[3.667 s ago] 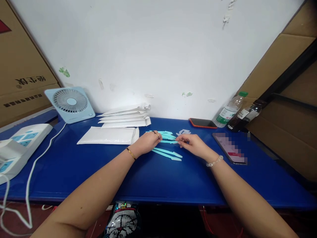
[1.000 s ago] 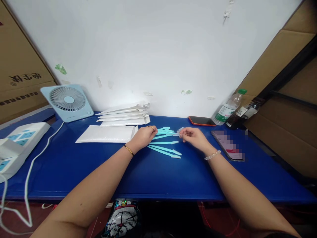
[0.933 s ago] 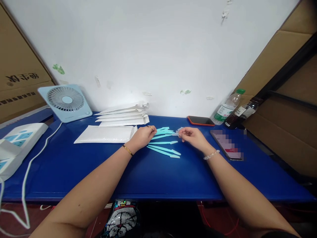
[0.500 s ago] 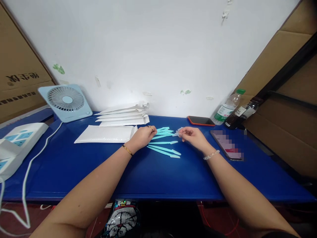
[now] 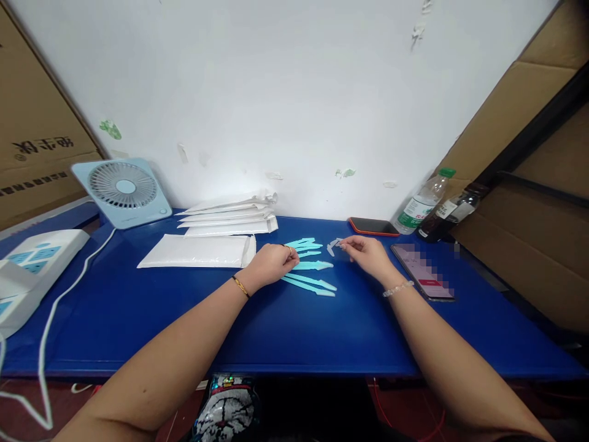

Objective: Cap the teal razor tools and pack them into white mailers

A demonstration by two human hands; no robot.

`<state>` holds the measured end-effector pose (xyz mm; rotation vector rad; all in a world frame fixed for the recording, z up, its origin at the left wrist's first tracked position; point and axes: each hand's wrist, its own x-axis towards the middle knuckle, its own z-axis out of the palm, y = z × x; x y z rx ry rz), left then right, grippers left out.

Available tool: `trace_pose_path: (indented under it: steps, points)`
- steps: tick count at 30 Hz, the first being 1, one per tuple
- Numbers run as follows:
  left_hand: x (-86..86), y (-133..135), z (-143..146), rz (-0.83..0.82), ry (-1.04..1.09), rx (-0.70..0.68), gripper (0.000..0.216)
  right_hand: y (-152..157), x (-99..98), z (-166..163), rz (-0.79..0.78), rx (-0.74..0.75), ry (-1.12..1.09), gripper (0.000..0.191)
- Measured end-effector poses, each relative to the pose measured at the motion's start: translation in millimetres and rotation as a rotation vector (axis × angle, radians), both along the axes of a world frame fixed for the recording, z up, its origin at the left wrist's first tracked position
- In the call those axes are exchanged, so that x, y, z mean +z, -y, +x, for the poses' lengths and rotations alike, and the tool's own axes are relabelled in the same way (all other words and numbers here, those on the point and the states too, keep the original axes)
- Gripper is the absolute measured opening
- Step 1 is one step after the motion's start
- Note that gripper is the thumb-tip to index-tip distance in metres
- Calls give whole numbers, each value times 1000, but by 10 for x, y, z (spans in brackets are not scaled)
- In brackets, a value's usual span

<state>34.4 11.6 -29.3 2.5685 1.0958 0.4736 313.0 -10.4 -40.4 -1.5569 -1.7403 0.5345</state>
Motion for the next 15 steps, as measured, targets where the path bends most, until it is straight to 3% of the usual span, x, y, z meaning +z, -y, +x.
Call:
trace_pose_path:
  steps: [3, 8, 15]
  points:
    - [-30, 5, 20, -14, 4, 6, 25, -36, -22, -8, 34, -54, 121, 28]
    - [-35, -2, 15, -55, 46, 22, 28, -4, -19, -142, 81, 55, 126, 27]
    - [-37, -32, -10, -133, 128, 71, 28, 78, 46, -169, -171, 258, -176, 32]
